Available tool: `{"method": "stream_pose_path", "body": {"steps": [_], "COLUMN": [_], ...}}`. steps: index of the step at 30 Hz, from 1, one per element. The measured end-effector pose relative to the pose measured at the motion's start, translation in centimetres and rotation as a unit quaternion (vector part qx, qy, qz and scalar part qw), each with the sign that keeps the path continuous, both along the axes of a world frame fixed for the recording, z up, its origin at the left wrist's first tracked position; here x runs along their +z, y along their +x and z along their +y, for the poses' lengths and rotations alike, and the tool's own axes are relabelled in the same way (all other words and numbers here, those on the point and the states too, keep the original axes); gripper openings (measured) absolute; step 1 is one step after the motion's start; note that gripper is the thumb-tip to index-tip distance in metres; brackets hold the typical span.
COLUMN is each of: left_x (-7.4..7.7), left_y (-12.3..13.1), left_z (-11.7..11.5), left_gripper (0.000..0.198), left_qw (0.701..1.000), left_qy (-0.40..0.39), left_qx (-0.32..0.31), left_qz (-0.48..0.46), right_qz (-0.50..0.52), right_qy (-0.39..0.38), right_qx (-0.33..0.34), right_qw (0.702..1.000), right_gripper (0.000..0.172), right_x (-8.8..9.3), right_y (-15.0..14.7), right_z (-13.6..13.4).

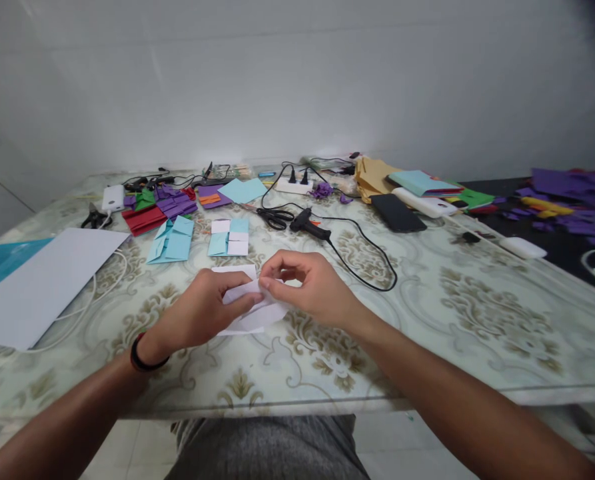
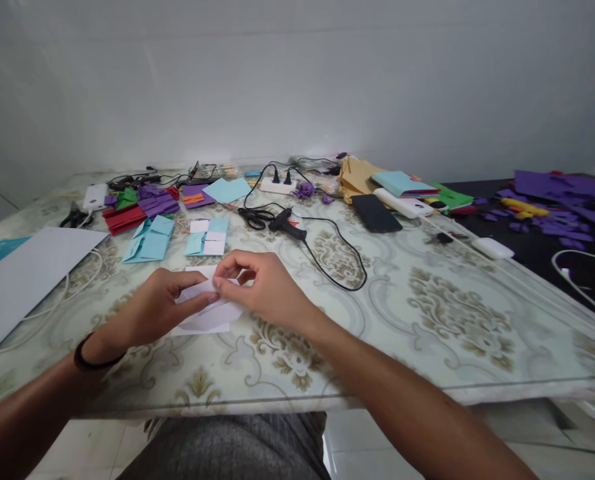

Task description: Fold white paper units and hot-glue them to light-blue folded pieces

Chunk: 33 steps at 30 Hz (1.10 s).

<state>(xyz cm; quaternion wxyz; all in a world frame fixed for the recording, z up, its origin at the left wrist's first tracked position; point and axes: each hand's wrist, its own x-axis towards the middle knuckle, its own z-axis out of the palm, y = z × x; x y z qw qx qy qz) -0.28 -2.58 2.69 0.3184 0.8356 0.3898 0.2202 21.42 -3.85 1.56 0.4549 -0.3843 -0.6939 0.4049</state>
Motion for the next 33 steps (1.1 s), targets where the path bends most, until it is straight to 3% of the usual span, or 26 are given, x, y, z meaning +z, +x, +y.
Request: {"method": "stream_pose_path", "body": {"steps": [4, 8, 15, 24, 28, 33], "left_x": [0.1, 0.1, 0.5, 0.8, 0.4, 0.0], "left_y": [0.0, 0.2, 0.1, -0.1, 0.2, 0.4], "left_z": [0.1, 0.0, -0.3, 0.4, 0.5, 0.3], "left_gripper": [0.03, 0.032, 0.039, 0.037, 0.031, 0.027], "left_qw": [1.0, 1.0, 0.998, 0.995, 0.983, 0.967], "left_qy": [-0.002, -0.013, 0.057, 0.065, 0.031, -0.091], "left_qx": [0.025, -0.007, -0.014, 0.059, 0.13, 0.109], "left_qz": [0.007, -0.007, -0.004, -0.046, -0.129, -0.21], "right_qz": [-0.003, -0.001, 0.001, 0.02, 0.062, 0.046], "right_qy": [0.001, 0.001, -0.002, -0.005, -0.045, -0.094], "right_qx": [-0.005, 0.013, 0.029, -0.026, -0.002, 0.005], "right_qw": [1.0, 1.0, 1.0, 0.999, 0.997, 0.994], "right_gripper": [0.008, 0.005, 0.003, 0.01, 0.022, 0.03], "right_x": [0.1, 0.2, 0.0, 0.5, 0.2, -0.5], "right_y": [0.1, 0.2, 0.3, 1.0, 0.5, -0.2], "right_z": [0.1, 0.1, 0.2, 1.0, 0.7, 0.3]}}
